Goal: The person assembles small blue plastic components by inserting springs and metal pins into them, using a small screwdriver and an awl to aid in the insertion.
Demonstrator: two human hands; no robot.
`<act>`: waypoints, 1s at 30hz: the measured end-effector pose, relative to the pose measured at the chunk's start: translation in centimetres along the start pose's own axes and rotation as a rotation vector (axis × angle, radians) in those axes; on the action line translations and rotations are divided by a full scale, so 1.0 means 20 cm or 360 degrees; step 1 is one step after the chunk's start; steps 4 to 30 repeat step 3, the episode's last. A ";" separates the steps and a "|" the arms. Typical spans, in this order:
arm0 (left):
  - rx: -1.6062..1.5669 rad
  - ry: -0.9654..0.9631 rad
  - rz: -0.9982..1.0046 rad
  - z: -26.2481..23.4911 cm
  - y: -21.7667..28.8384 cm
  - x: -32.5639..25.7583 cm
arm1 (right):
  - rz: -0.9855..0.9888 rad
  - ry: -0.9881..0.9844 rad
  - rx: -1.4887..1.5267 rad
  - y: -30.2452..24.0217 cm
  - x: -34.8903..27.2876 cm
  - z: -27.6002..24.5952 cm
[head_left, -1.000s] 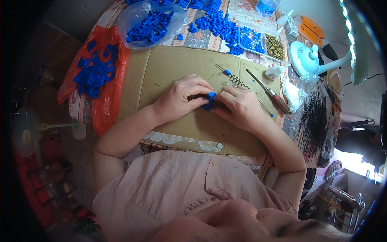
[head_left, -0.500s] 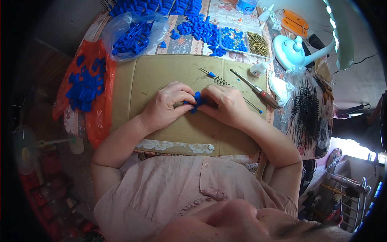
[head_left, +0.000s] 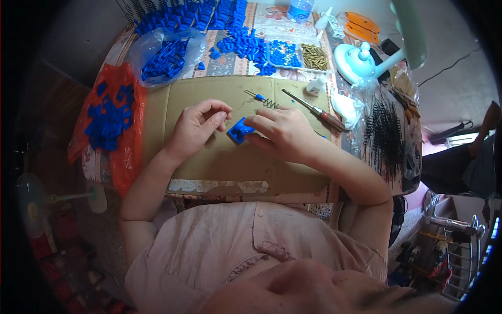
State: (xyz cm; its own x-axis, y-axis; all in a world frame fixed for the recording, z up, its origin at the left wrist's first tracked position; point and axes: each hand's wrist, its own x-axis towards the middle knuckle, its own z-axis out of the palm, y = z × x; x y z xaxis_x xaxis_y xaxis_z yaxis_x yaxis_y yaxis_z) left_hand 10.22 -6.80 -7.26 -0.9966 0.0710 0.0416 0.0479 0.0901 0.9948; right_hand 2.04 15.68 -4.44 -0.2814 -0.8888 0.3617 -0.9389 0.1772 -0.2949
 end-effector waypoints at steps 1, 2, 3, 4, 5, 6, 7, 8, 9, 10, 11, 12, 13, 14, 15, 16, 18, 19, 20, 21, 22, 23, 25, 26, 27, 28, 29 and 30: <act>-0.0006 -0.0018 0.0011 0.02 0.01 0.01 | 0.0014 0.0002 -0.0017 -0.02 0.02 -0.04; -0.0319 -0.0190 -0.0174 0.04 0.01 0.01 | -0.0051 0.0014 -0.0010 -0.05 0.05 -0.08; -0.0625 -0.0361 -0.0365 0.07 0.04 0.00 | -0.0119 0.0029 0.0002 -0.09 0.09 -0.13; -0.0625 -0.0361 -0.0365 0.07 0.04 0.00 | -0.0119 0.0029 0.0002 -0.09 0.09 -0.13; -0.0625 -0.0361 -0.0365 0.07 0.04 0.00 | -0.0119 0.0029 0.0002 -0.09 0.09 -0.13; -0.0625 -0.0361 -0.0365 0.07 0.04 0.00 | -0.0119 0.0029 0.0002 -0.09 0.09 -0.13; -0.0625 -0.0361 -0.0365 0.07 0.04 0.00 | -0.0119 0.0029 0.0002 -0.09 0.09 -0.13; -0.0625 -0.0361 -0.0365 0.07 0.04 0.00 | -0.0119 0.0029 0.0002 -0.09 0.09 -0.13; -0.0625 -0.0361 -0.0365 0.07 0.04 0.00 | -0.0119 0.0029 0.0002 -0.09 0.09 -0.13; -0.0625 -0.0361 -0.0365 0.07 0.04 0.00 | -0.0119 0.0029 0.0002 -0.09 0.09 -0.13; -0.0625 -0.0361 -0.0365 0.07 0.04 0.00 | -0.0119 0.0029 0.0002 -0.09 0.09 -0.13; -0.0625 -0.0361 -0.0365 0.07 0.04 0.00 | -0.0119 0.0029 0.0002 -0.09 0.09 -0.13; -0.0625 -0.0361 -0.0365 0.07 0.04 0.00 | -0.0119 0.0029 0.0002 -0.09 0.09 -0.13; -0.0625 -0.0361 -0.0365 0.07 0.04 0.00 | -0.0119 0.0029 0.0002 -0.09 0.09 -0.13; -0.0625 -0.0361 -0.0365 0.07 0.04 0.00 | -0.0119 0.0029 0.0002 -0.09 0.09 -0.13; -0.0625 -0.0361 -0.0365 0.07 0.04 0.00 | -0.0119 0.0029 0.0002 -0.09 0.09 -0.13; -0.0625 -0.0361 -0.0365 0.07 0.04 0.00 | -0.0119 0.0029 0.0002 -0.09 0.09 -0.13; -0.0625 -0.0361 -0.0365 0.07 0.04 0.00 | -0.0119 0.0029 0.0002 -0.09 0.09 -0.13; -0.0625 -0.0361 -0.0365 0.07 0.04 0.00 | -0.0119 0.0029 0.0002 -0.09 0.09 -0.13; -0.0625 -0.0361 -0.0365 0.07 0.04 0.00 | -0.0119 0.0029 0.0002 -0.09 0.09 -0.13; -0.0625 -0.0361 -0.0365 0.07 0.04 0.00 | -0.0119 0.0029 0.0002 -0.09 0.09 -0.13; -0.0625 -0.0361 -0.0365 0.07 0.04 0.00 | -0.0119 0.0029 0.0002 -0.09 0.09 -0.13; -0.0625 -0.0361 -0.0365 0.07 0.04 0.00 | -0.0119 0.0029 0.0002 -0.09 0.09 -0.13; -0.0625 -0.0361 -0.0365 0.07 0.04 0.00 | -0.0119 0.0029 0.0002 -0.09 0.09 -0.13; -0.0625 -0.0361 -0.0365 0.07 0.04 0.00 | -0.0119 0.0029 0.0002 -0.09 0.09 -0.13; -0.0625 -0.0361 -0.0365 0.07 0.04 0.00 | -0.0119 0.0029 0.0002 -0.09 0.09 -0.13; -0.0625 -0.0361 -0.0365 0.07 0.04 0.00 | -0.0119 0.0029 0.0002 -0.09 0.09 -0.13; -0.0625 -0.0361 -0.0365 0.07 0.04 0.00 | -0.0119 0.0029 0.0002 -0.09 0.09 -0.13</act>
